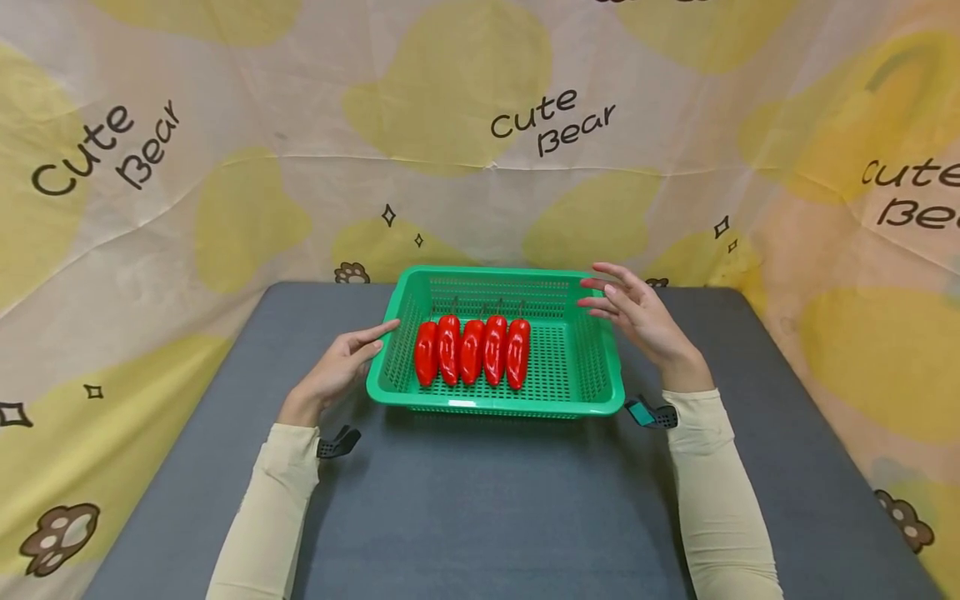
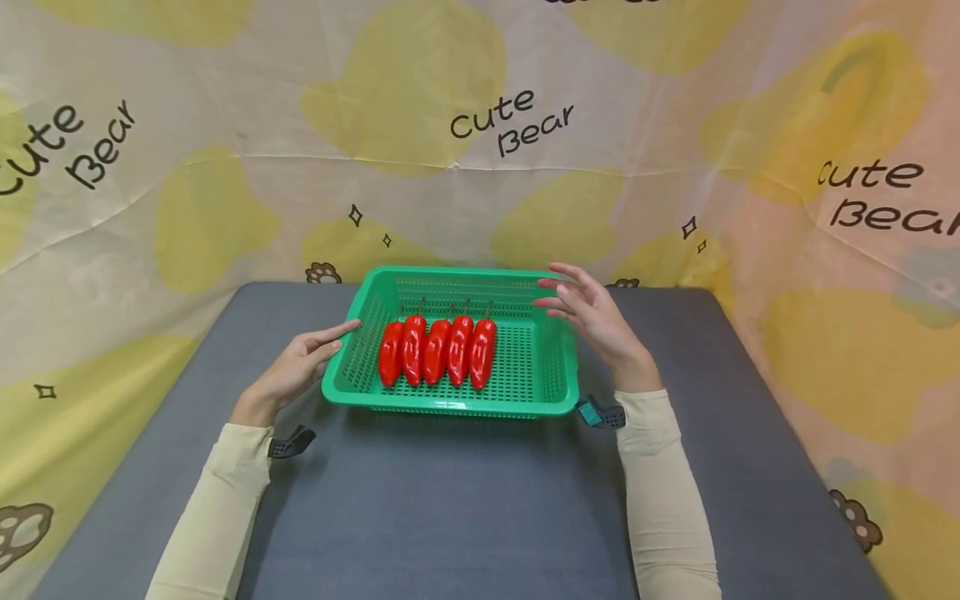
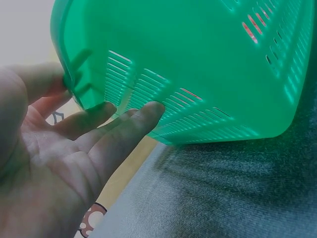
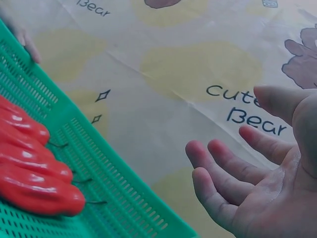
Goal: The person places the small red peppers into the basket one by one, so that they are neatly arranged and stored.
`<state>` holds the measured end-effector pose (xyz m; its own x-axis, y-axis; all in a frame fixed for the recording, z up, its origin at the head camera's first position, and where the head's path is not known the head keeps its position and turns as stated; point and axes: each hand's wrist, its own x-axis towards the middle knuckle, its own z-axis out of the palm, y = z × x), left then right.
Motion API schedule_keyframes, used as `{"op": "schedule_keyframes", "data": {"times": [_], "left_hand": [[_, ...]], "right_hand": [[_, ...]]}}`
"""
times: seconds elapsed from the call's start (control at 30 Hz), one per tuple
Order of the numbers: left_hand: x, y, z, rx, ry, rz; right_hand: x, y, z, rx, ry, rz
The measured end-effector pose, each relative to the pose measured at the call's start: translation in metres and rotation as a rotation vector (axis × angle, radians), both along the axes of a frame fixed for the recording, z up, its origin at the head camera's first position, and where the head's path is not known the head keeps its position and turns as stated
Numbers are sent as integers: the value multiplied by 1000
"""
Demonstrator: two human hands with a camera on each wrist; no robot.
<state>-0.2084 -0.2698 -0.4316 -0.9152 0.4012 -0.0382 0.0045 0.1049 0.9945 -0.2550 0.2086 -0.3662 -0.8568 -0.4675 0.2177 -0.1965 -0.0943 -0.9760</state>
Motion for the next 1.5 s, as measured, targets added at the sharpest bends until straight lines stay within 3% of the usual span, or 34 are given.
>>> {"op": "schedule_keyframes", "data": {"times": [0.77,1.27,1.5], "left_hand": [[0,1,5,-5,3,6],[1,2,4,-24,28,119],[2,-2,6,-95,59,191]], "right_hand": [[8,18,-3,-25,9,-33],[9,25,-9,-25,11,-53],[8,27,-9,-17,15,-57]]}}
